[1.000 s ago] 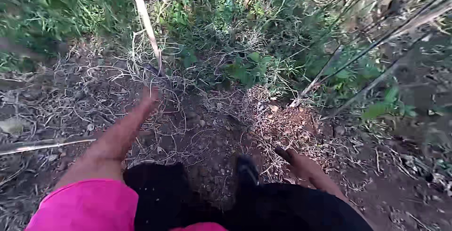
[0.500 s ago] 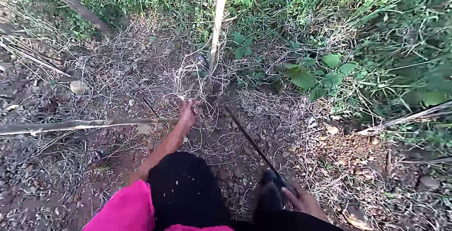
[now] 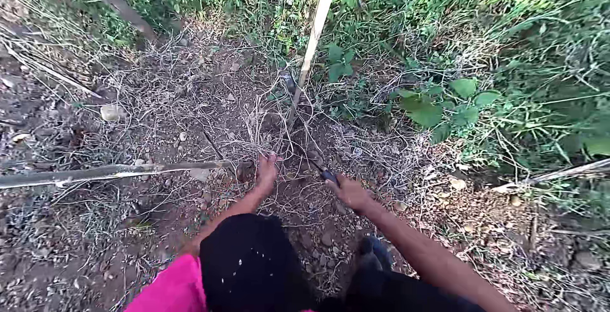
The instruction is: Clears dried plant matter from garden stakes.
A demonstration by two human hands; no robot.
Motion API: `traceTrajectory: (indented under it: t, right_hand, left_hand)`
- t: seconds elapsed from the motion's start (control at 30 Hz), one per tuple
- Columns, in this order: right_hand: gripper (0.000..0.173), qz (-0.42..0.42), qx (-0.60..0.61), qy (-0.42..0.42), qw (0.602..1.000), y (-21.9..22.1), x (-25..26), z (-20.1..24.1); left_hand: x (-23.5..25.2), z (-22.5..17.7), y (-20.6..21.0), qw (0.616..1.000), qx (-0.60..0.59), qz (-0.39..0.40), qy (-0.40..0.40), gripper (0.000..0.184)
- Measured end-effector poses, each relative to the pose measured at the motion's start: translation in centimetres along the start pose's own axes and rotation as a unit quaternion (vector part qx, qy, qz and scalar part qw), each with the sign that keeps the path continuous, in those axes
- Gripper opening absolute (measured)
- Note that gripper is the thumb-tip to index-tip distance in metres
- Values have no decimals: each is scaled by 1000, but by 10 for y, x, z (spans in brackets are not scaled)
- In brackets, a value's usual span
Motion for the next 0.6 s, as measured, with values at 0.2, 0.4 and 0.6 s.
traceTrajectory:
  t: [0.2, 0.4, 0.6]
  right_hand:
    - [58, 50, 144, 107, 983, 52, -68, -100]
    - [57, 8, 69, 137, 988, 58, -123, -135]
    - [57, 23, 20, 104, 994, 12, -104, -106]
  left_hand:
    - [9, -16, -14, 999, -40, -21, 22, 39]
    - [-13, -32, -34, 997, -49, 0, 60, 37]
    - [-47, -163, -47, 965, -139, 22, 223, 14]
Point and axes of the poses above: each hand's wrist, its own x-axis towards the middle knuckle, its own y-axis out of the palm, z = x × y, the point moved 3 cm from there along x, towards the middle knuckle, and after that the axes turned 9 degrees about -z, right-handed, at the moved point
